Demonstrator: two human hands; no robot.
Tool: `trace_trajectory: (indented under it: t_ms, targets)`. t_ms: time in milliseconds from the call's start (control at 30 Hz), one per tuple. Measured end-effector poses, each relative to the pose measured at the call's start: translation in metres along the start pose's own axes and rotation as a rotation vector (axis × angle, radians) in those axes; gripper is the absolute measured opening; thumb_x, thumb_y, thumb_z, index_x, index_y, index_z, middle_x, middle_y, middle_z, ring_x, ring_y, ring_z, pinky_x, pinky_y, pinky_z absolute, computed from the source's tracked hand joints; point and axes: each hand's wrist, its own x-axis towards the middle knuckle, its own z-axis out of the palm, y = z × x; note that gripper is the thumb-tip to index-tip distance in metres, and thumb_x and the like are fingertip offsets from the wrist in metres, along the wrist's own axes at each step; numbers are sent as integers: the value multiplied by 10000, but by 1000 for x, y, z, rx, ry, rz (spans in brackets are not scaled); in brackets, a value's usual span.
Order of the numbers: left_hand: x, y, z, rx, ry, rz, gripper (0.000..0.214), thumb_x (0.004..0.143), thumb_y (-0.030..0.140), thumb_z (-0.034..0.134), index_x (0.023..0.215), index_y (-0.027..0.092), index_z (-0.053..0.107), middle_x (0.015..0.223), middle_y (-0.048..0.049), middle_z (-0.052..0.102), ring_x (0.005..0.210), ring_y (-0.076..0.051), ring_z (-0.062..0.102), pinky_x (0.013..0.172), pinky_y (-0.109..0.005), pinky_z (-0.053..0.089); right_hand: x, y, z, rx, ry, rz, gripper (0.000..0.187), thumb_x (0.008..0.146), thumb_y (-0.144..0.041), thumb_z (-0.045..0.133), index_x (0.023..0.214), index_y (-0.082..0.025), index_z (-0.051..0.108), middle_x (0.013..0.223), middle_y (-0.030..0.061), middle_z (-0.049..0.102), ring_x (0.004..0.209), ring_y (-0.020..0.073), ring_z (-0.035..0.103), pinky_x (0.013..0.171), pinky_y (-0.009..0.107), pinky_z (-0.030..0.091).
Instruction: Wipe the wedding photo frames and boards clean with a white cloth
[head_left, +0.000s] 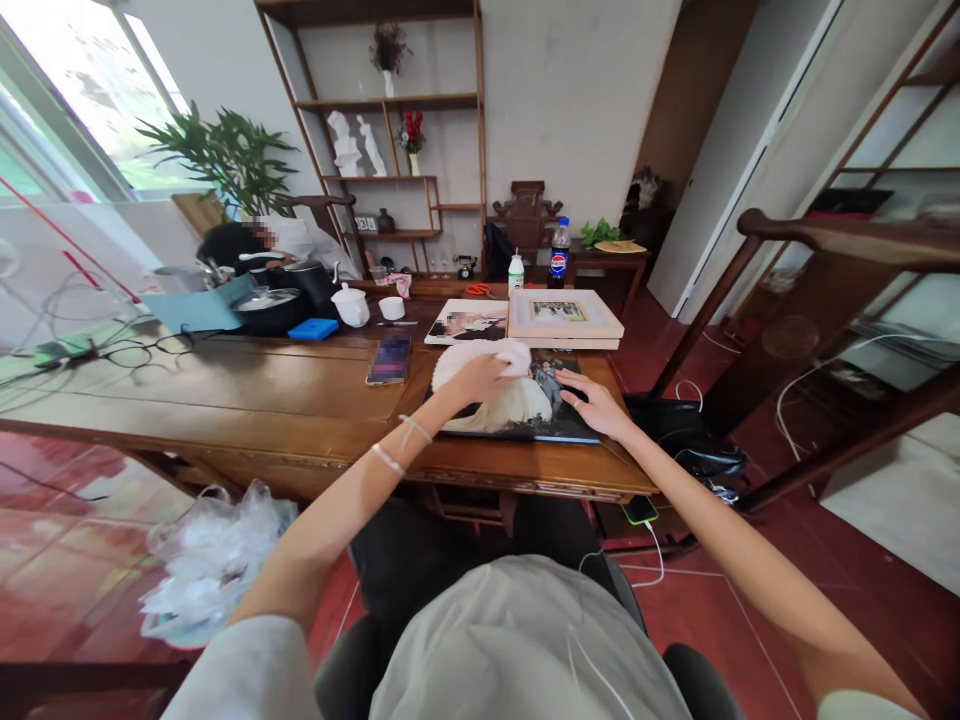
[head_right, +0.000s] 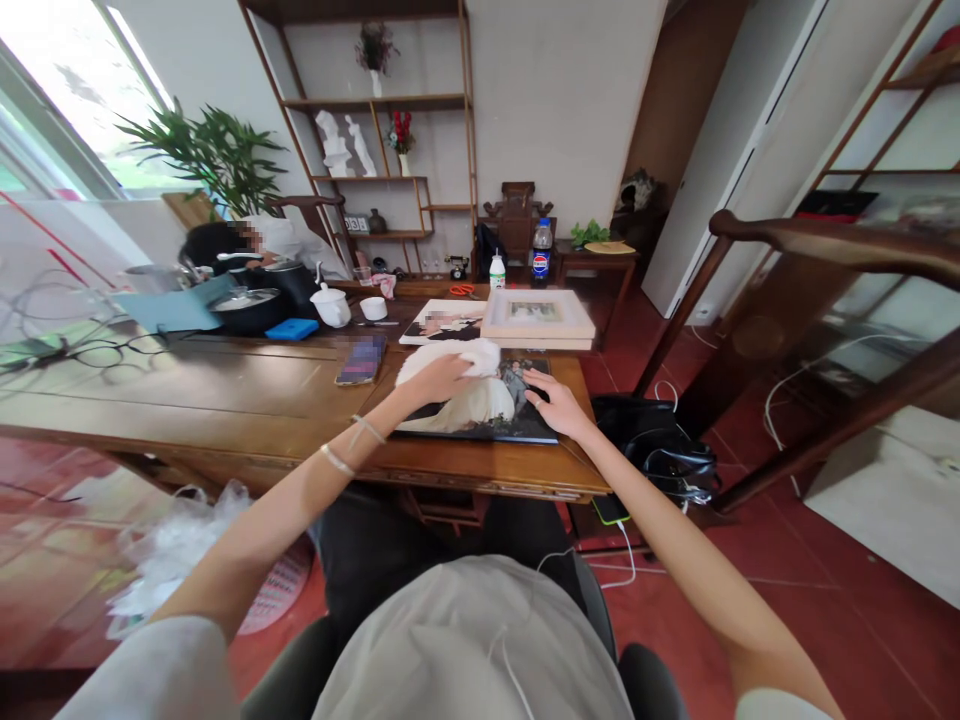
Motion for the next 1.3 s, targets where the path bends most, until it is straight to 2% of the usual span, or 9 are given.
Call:
trace_trajectory:
  t_ms: [133, 233, 433, 700, 800, 1000, 1100, 1200, 1300]
  targets:
    - [-53, -33, -3, 53, 13, -126, 288, 912, 198, 415, 1065, 141, 652, 1133, -117, 669, 1101, -243, 600, 993, -347, 429, 1, -2, 0, 34, 13, 20, 337, 840, -262, 576, 1162, -234, 672, 1298, 56, 606, 1295, 247, 474, 1128, 468, 325]
    - [-78, -40, 1, 86, 8, -175, 313, 914, 195, 404, 1091, 109, 648, 1259, -165, 601, 1221, -272, 524, 1038, -381, 397, 2, -6, 0, 106, 61, 62, 319, 807, -257, 615, 1114, -229, 695, 1256, 60, 636, 1259, 253, 513, 1126, 466, 328]
    - [-81, -27, 12, 58, 9, -241, 276, 861, 157, 446, 972, 91, 689, 1373, -195, 501, 1325, -271, 418, 1064, -416, 378, -4, -13, 2, 392, 173, 191, 449, 723, -294, 707, 1159, -195, 662, 1270, 85, 625, 1241, 255, 531, 1108, 446, 356]
    - [-81, -27, 6, 66, 4, -233, 277, 853, 157, 462, 979, 98, 702, 1401, -183, 474, 1318, -289, 426, 1056, -438, 385, -7, -15, 0, 112, 42, 105, 375, 774, -326, 679, 1133, -218, 682, 1298, 93, 604, 1300, 262, 465, 1132, 478, 298]
    - [-79, -9, -1, 78, -11, -207, 283, 867, 164, 453, 989, 100, 700, 1417, -173, 459, 1326, -287, 414, 1065, -454, 367, -7, -15, 0, 86, 28, 80, 352, 795, -324, 658, 1133, -229, 682, 1309, 93, 595, 1305, 261, 458, 1129, 488, 297]
    - [-75, 74, -17, -43, -17, 46, 285, 858, 164, 476, 1052, 162, 684, 1446, -115, 439, 1362, -255, 361, 1095, -475, 324, -6, -14, -3, 91, 7, 90, 364, 792, -356, 666, 1133, -231, 683, 1313, 95, 592, 1302, 272, 459, 1128, 500, 293]
    - [-69, 94, -18, -81, -23, 121, 285, 869, 182, 466, 1053, 160, 682, 1447, -114, 437, 1361, -250, 364, 1103, -474, 314, -5, -13, -4, 112, -3, 93, 349, 796, -355, 662, 1126, -246, 686, 1308, 81, 598, 1300, 269, 462, 1132, 503, 285]
    - [-57, 76, -10, -79, -13, 60, 292, 880, 182, 453, 1068, 157, 675, 1442, -130, 439, 1348, -244, 386, 1099, -464, 323, -5, -13, -5, 114, -2, 101, 333, 806, -353, 652, 1125, -262, 685, 1313, 62, 596, 1301, 259, 461, 1134, 501, 284]
    - [-46, 30, 1, -35, 3, -40, 296, 891, 185, 449, 1097, 142, 658, 1439, -143, 440, 1354, -253, 377, 1089, -473, 334, -5, -11, -5, 91, -17, 80, 344, 813, -368, 644, 1143, -273, 674, 1319, 51, 592, 1311, 252, 451, 1137, 497, 281]
